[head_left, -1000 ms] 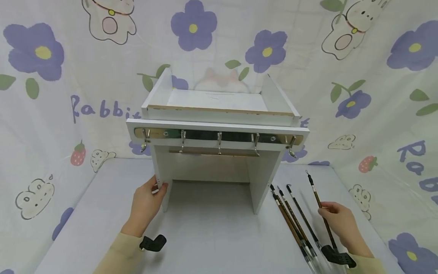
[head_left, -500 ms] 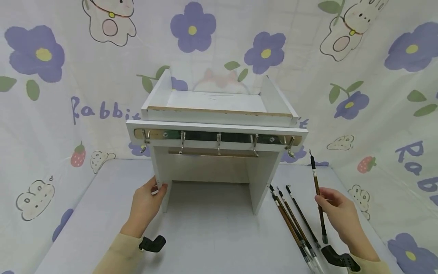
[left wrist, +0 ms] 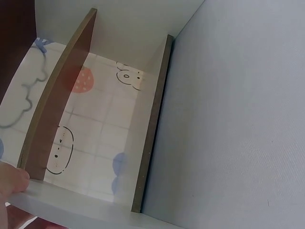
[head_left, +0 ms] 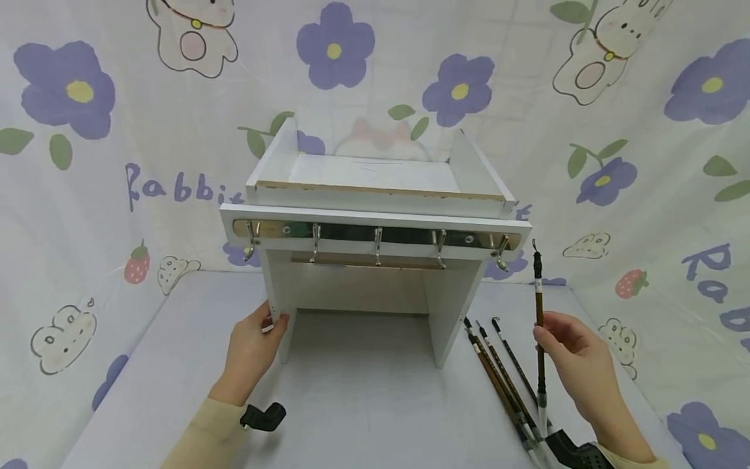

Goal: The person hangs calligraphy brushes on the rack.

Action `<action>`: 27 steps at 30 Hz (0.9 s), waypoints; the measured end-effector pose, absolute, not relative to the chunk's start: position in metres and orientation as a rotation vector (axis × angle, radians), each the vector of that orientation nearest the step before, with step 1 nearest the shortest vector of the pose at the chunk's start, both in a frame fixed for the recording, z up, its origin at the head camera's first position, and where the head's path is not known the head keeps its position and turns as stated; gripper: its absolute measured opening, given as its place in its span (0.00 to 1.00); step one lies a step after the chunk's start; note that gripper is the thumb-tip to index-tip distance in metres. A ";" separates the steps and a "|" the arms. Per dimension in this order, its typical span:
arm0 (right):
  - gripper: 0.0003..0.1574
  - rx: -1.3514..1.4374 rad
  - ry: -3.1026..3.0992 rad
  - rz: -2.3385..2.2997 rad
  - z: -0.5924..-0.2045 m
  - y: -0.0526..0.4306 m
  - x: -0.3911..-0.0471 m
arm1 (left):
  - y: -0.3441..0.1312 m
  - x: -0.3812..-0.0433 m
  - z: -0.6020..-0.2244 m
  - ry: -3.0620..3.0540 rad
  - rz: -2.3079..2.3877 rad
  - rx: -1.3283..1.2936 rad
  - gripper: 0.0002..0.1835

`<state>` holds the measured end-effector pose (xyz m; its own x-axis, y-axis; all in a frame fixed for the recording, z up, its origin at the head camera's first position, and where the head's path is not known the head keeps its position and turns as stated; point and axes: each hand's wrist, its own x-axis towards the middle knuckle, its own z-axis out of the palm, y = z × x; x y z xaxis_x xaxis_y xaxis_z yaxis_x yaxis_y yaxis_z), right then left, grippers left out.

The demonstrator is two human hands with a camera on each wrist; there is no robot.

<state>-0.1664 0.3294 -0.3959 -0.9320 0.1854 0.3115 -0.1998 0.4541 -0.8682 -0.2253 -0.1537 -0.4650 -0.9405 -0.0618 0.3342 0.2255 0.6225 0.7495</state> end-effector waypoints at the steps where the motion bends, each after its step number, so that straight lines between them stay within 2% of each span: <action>1: 0.20 0.023 -2.342 1.463 -0.395 0.328 -0.165 | -0.154 -0.225 -0.465 -2.522 -1.228 -0.132 0.24; 12: 0.17 0.181 -2.310 1.428 -0.387 0.314 -0.147 | -0.152 -0.225 -0.464 -2.516 -1.229 -0.122 0.22; 27: 0.16 0.238 -2.354 1.336 -0.382 0.299 -0.134 | -0.153 -0.227 -0.468 -2.500 -1.232 -0.146 0.21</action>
<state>-0.1338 0.2993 -0.3816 -0.8965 0.0577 0.4393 -0.3475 0.5235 -0.7780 -0.2270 -0.1534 -0.4685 -0.9337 -0.0606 0.3528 0.2429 0.6168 0.7487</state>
